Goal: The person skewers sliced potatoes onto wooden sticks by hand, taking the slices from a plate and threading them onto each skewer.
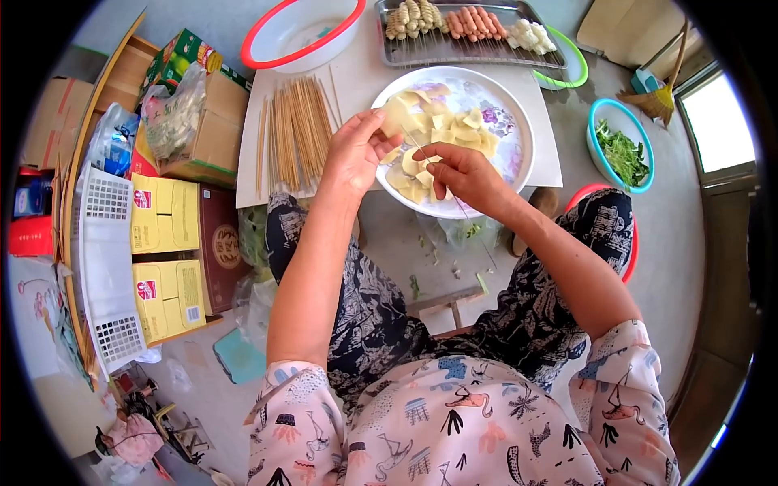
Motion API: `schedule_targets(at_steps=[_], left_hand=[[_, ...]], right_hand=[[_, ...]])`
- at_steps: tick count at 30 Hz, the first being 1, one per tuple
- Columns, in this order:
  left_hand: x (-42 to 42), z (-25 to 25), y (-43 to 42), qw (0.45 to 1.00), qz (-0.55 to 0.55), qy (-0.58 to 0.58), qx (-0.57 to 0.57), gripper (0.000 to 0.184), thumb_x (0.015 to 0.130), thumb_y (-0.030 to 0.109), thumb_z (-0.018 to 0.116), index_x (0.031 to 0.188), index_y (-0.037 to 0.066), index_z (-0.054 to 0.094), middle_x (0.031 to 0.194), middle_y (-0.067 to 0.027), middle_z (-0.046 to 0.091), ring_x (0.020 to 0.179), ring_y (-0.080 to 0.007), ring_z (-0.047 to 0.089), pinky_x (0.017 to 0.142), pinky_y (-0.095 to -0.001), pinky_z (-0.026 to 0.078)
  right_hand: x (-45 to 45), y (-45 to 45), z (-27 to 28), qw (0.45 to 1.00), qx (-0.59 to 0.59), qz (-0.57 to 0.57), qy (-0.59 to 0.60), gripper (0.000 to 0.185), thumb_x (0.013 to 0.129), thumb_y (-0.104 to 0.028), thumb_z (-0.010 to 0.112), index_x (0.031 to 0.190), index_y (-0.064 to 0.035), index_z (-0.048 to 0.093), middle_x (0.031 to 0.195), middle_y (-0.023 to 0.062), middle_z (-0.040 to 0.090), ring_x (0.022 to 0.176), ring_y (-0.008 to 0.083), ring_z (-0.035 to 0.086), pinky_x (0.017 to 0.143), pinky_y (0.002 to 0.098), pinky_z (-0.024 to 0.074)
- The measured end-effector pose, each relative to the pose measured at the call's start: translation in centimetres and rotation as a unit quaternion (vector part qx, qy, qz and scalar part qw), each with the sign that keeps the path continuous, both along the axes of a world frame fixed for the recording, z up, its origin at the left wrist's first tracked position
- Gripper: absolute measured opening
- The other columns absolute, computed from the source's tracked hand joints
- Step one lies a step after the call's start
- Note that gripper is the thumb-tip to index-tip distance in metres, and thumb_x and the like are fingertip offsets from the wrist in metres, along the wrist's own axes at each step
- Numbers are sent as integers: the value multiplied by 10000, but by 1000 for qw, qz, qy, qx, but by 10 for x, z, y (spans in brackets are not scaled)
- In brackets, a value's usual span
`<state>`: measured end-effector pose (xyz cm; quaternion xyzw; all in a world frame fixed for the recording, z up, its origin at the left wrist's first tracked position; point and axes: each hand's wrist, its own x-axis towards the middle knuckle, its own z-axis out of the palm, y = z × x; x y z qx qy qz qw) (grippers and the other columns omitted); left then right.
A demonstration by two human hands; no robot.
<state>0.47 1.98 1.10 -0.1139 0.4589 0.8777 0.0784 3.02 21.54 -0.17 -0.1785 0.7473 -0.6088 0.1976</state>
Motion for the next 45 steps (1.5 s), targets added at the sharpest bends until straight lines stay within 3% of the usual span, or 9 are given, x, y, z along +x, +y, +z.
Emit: schedule_targets(at_steps=[15, 18, 20, 26, 33, 35, 38, 40, 45], left_hand=[[1, 3, 0, 999, 31, -27, 17, 195, 817, 115, 638, 932, -34, 586, 897, -110, 598, 783, -196, 597, 689, -328, 555], [0, 2, 0, 999, 41, -27, 20, 204, 816, 112, 636, 941, -41, 583, 903, -113, 594, 789, -200, 596, 685, -328, 557], [0, 1, 0, 998, 46, -25, 23, 207, 817, 110, 635, 944, -44, 581, 906, -115, 592, 790, -201, 596, 683, -328, 557], [-1, 0, -2, 997, 48, -39, 37, 217, 817, 107, 629, 962, -45, 575, 925, -120, 586, 792, -197, 591, 675, -325, 558], [-1, -1, 1, 998, -13, -48, 31, 194, 826, 135, 633, 947, -3, 570, 914, -88, 583, 818, -170, 585, 701, -296, 551], [-1, -2, 2, 999, -15, -45, 25, 193, 825, 133, 635, 947, -2, 571, 914, -88, 587, 813, -168, 586, 699, -294, 550], [-2, -4, 4, 999, -4, -40, 21, 191, 824, 135, 637, 945, 2, 572, 910, -85, 585, 806, -166, 584, 700, -290, 548], [-5, -10, 4, 998, 38, -35, 29, 201, 825, 144, 638, 950, 1, 574, 899, -84, 591, 795, -165, 582, 696, -286, 547], [-5, -15, 3, 999, 25, -28, 7, 231, 824, 158, 643, 965, -10, 571, 906, -89, 584, 780, -164, 582, 677, -285, 546]], right_hand=[[1, 0, 9, 994, 74, -20, 84, 224, 879, -82, 499, 1075, -86, 607, 554, 17, 521, 514, 82, 483, 518, 255, 404], [1, 0, 12, 992, 105, -15, 74, 227, 908, -89, 482, 1105, -85, 595, 574, -1, 508, 554, 54, 469, 550, 221, 388], [1, -1, 11, 989, 96, -30, 105, 234, 871, -84, 510, 1081, -99, 612, 548, 26, 528, 506, 101, 494, 521, 276, 416], [0, 0, 9, 983, 115, -39, 140, 217, 871, -91, 511, 1059, -105, 620, 548, 40, 531, 512, 119, 512, 539, 288, 431], [-1, 1, 10, 986, 102, -45, 127, 203, 868, -95, 522, 1045, -93, 621, 551, 42, 536, 516, 115, 510, 536, 281, 428], [-4, 1, 13, 992, 98, -27, 74, 190, 900, -107, 501, 1050, -60, 608, 587, -14, 527, 547, 41, 443, 523, 213, 374], [-6, 0, 8, 996, 75, -33, 48, 169, 903, -117, 507, 1005, -42, 618, 597, -25, 539, 544, 28, 428, 506, 202, 354], [-5, 0, 8, 996, 72, -32, 45, 162, 902, -121, 510, 989, -42, 622, 597, -26, 543, 543, 25, 429, 504, 200, 353], [-6, 4, 2, 996, 70, -29, 43, 157, 883, -138, 532, 941, -35, 635, 570, 15, 570, 507, 56, 462, 493, 239, 384]])
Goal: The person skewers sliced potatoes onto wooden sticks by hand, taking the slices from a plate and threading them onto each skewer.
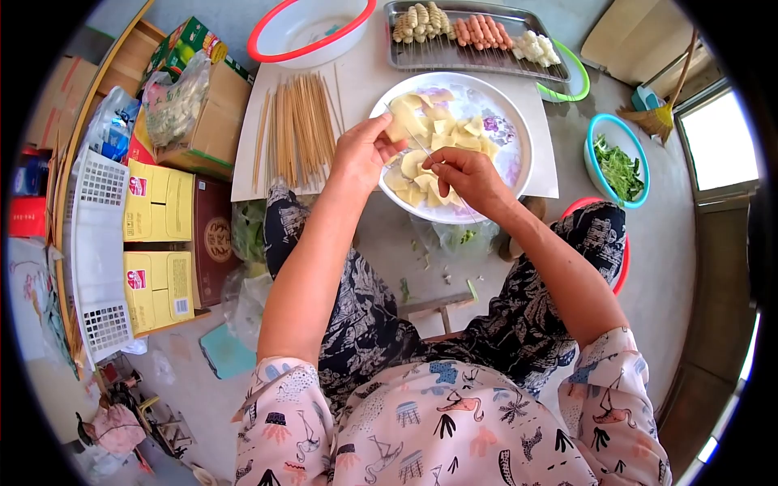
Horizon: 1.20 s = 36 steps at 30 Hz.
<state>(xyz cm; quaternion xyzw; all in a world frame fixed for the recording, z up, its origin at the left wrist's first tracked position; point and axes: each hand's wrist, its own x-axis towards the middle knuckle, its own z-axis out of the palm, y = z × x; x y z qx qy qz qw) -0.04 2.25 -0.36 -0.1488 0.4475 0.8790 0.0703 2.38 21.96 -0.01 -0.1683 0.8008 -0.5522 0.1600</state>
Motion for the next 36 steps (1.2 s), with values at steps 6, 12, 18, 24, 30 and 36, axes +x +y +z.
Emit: schedule_targets(at_steps=[6, 12, 18, 24, 30, 36], left_hand=[[5, 8, 10, 998, -53, -22, -41, 275, 835, 223, 635, 978, -4, 571, 886, -75, 578, 768, -178, 596, 648, -286, 536], [-2, -2, -17, 985, -13, 21, -172, 276, 864, 278, 597, 1023, 53, 599, 862, -50, 576, 777, -177, 610, 649, -297, 515], [1, -21, -38, 939, -17, 14, -344, 204, 869, 188, 587, 1002, 36, 614, 829, -31, 597, 749, -139, 606, 620, -264, 503], [-9, -45, -24, 647, -93, 167, -738, 176, 789, 129, 627, 944, 47, 645, 856, -70, 637, 794, -201, 608, 671, -325, 480], [-23, -52, 6, 406, -183, 227, -866, 236, 712, 148, 681, 935, 79, 651, 926, -94, 631, 978, -254, 521, 851, -369, 383], [-31, -73, 6, 388, -205, 175, -882, 335, 660, 174, 722, 972, 95, 630, 922, -84, 598, 1003, -248, 502, 850, -391, 360]], right_hand=[[-7, 3, 3, 999, -5, -20, -33, 155, 880, -139, 532, 939, -43, 638, 579, 2, 573, 506, 44, 457, 483, 228, 368], [-26, 25, 8, 991, -112, -66, -29, 171, 924, -117, 486, 986, -23, 614, 583, -17, 548, 464, 12, 361, 429, 171, 274], [-22, 51, 36, 979, -166, -101, -55, 162, 908, -105, 500, 957, -18, 628, 591, -3, 559, 490, 19, 383, 450, 184, 305], [-13, 68, 40, 980, -174, -96, -31, 167, 904, -119, 512, 956, -10, 627, 589, -6, 564, 491, 20, 389, 450, 186, 309], [-8, 76, 40, 977, -186, -101, -36, 168, 898, -126, 525, 951, -4, 628, 589, -6, 573, 509, 14, 436, 462, 192, 327], [-8, 82, 38, 979, -174, -104, -30, 167, 891, -133, 534, 946, -9, 632, 587, -5, 575, 515, 20, 456, 475, 201, 344]])
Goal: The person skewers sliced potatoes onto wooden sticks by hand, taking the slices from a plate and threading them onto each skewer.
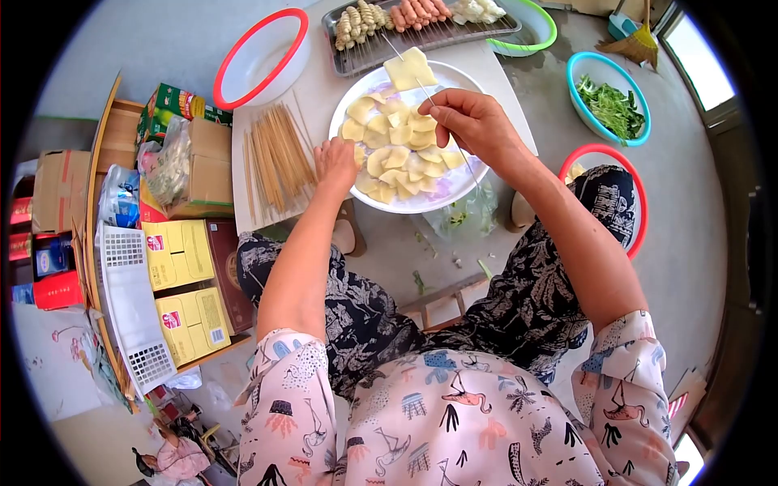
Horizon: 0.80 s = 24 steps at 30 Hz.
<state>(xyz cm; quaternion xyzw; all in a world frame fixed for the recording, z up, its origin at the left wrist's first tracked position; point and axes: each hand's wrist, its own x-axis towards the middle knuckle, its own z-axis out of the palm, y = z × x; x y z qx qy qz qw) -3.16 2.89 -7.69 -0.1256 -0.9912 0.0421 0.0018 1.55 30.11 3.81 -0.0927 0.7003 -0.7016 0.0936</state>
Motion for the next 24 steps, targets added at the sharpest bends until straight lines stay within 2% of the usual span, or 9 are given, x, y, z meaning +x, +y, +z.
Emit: schedule_targets(at_steps=[2, 8, 12, 15, 17, 18, 19, 21, 24], left_hand=[[1, -3, -1, 998, -1, 33, 52, 194, 722, 123, 652, 909, 80, 625, 932, -112, 579, 957, -262, 521, 837, -370, 353], [4, 1, -8, 994, 1, 28, 108, 130, 748, 60, 576, 877, 44, 581, 931, -144, 554, 921, -324, 535, 765, -428, 429], [7, -5, -8, 986, 5, 82, 142, 167, 687, 54, 647, 818, 69, 545, 885, -129, 551, 902, -324, 536, 743, -418, 446], [-3, 2, -11, 987, 33, 69, 143, 170, 688, 57, 653, 832, 66, 564, 829, -100, 573, 803, -259, 585, 680, -376, 473], [-15, 14, -16, 918, 160, -87, 353, 157, 706, 69, 671, 833, 61, 581, 824, -56, 597, 733, -162, 600, 620, -310, 504], [-17, 26, -17, 827, 222, -145, 496, 153, 757, 77, 670, 877, 45, 580, 883, -48, 608, 741, -106, 592, 617, -259, 523], [-17, 39, -19, 826, 225, -141, 497, 153, 757, 77, 670, 877, 45, 580, 883, -48, 608, 741, -106, 592, 617, -259, 523], [-18, 67, -25, 680, 232, -175, 673, 158, 800, 71, 641, 925, 24, 557, 894, -61, 609, 766, -139, 603, 649, -277, 538], [-15, 92, -30, 599, 222, -181, 748, 184, 813, 36, 623, 970, 11, 531, 918, -84, 609, 797, -172, 607, 695, -301, 548]], right_hand=[[-1, 0, -1, 1000, 15, -4, 3, 168, 889, -135, 536, 946, -9, 632, 587, -5, 576, 516, 22, 457, 478, 203, 348], [-2, -4, -9, 999, 33, 16, 3, 178, 886, -148, 537, 956, -15, 633, 588, -3, 583, 512, 28, 448, 482, 212, 356], [-1, -10, -11, 998, 60, 19, -9, 187, 886, -158, 530, 964, -24, 636, 578, -4, 583, 497, 31, 424, 474, 215, 350], [-2, -11, -11, 996, 78, 29, -21, 192, 886, -161, 523, 968, -28, 636, 568, -4, 578, 489, 32, 415, 470, 215, 346], [-1, -12, -9, 995, 89, 35, -25, 194, 887, -159, 518, 969, -28, 635, 562, -4, 573, 488, 32, 415, 469, 216, 346], [0, -14, -7, 994, 99, 40, -30, 195, 888, -158, 513, 971, -28, 634, 556, -4, 568, 487, 33, 415, 469, 217, 346], [1, -16, -8, 994, 99, 44, -27, 195, 888, -158, 513, 971, -28, 634, 556, -4, 568, 487, 33, 415, 469, 217, 346], [3, -22, -10, 993, 92, 66, -32, 197, 889, -153, 509, 977, -23, 629, 548, -1, 561, 485, 34, 442, 476, 215, 359], [7, -32, -16, 992, 87, 86, -33, 190, 899, -141, 501, 985, -26, 626, 542, -8, 550, 489, 36, 485, 496, 215, 382]])
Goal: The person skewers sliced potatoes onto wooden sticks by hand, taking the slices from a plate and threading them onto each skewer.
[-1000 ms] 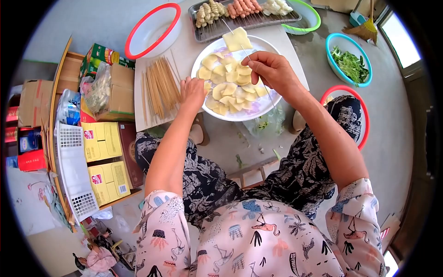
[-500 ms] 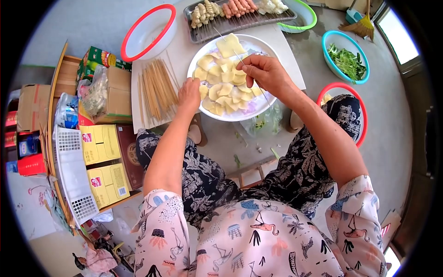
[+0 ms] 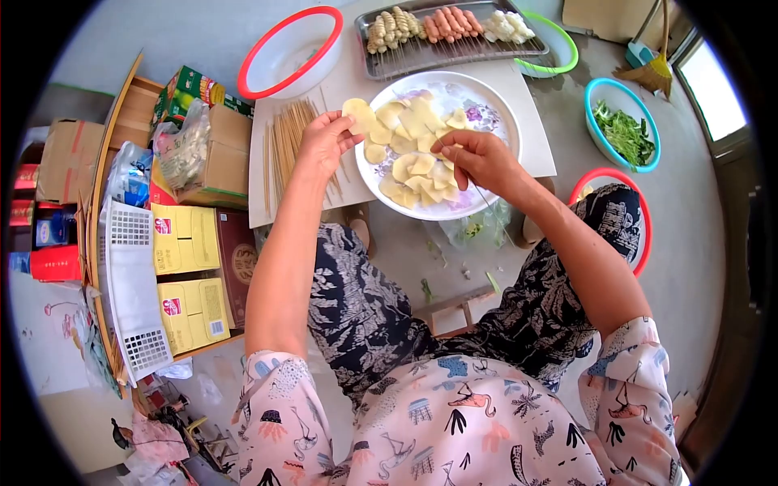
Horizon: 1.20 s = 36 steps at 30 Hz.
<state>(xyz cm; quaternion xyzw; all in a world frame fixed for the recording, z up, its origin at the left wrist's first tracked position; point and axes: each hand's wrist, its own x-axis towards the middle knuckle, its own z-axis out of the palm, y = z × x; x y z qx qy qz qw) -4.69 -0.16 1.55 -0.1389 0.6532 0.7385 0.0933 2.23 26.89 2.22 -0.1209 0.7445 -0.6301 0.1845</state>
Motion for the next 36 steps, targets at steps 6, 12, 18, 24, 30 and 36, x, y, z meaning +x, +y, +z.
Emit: schedule_targets(at_steps=[6, 12, 18, 24, 30, 36], left_hand=[[8, 2, 6, 990, 42, 10, 136, 204, 803, 11, 628, 978, 12, 524, 941, -102, 608, 844, -198, 602, 735, -326, 551], [11, 0, 13, 986, 60, 32, 152, 197, 807, 21, 622, 971, 2, 514, 910, -96, 597, 759, -185, 595, 680, -320, 553], [8, 4, 0, 984, 60, 42, 160, 195, 835, 104, 631, 998, 99, 526, 920, -50, 609, 813, -168, 578, 647, -270, 464], [11, 11, 1, 952, 19, 57, 300, 235, 840, 91, 617, 1058, 93, 529, 973, -67, 598, 938, -234, 562, 711, -301, 465], [8, 4, 4, 931, 17, 68, 357, 335, 855, 96, 587, 1177, 62, 502, 1029, -127, 589, 1013, -270, 556, 811, -357, 488], [14, 13, 19, 939, 24, -6, 342, 304, 942, 194, 426, 1175, 6, 482, 1155, -193, 554, 1081, -311, 541, 907, -416, 465]], right_hand=[[7, -16, -5, 999, 5, 41, -1, 173, 911, -136, 494, 980, -43, 621, 533, -21, 529, 505, 26, 458, 506, 201, 362], [6, -25, -8, 998, 22, 59, -19, 168, 914, -130, 492, 977, -43, 620, 531, -28, 516, 495, 27, 455, 506, 200, 360], [-1, -27, 2, 993, -116, -19, -8, 178, 925, -121, 481, 973, -7, 610, 581, -20, 515, 496, 30, 460, 491, 184, 372], [0, -35, -1, 995, -84, 47, -26, 180, 929, -119, 478, 997, -15, 608, 593, -24, 513, 501, 27, 466, 497, 177, 377], [4, -43, 2, 995, -63, 76, -31, 176, 928, -124, 482, 1002, -30, 610, 574, -29, 508, 504, 22, 464, 514, 179, 378], [2, -45, -3, 998, -8, 66, -11, 179, 925, -128, 481, 996, -34, 616, 546, -24, 509, 494, 27, 457, 504, 197, 367]])
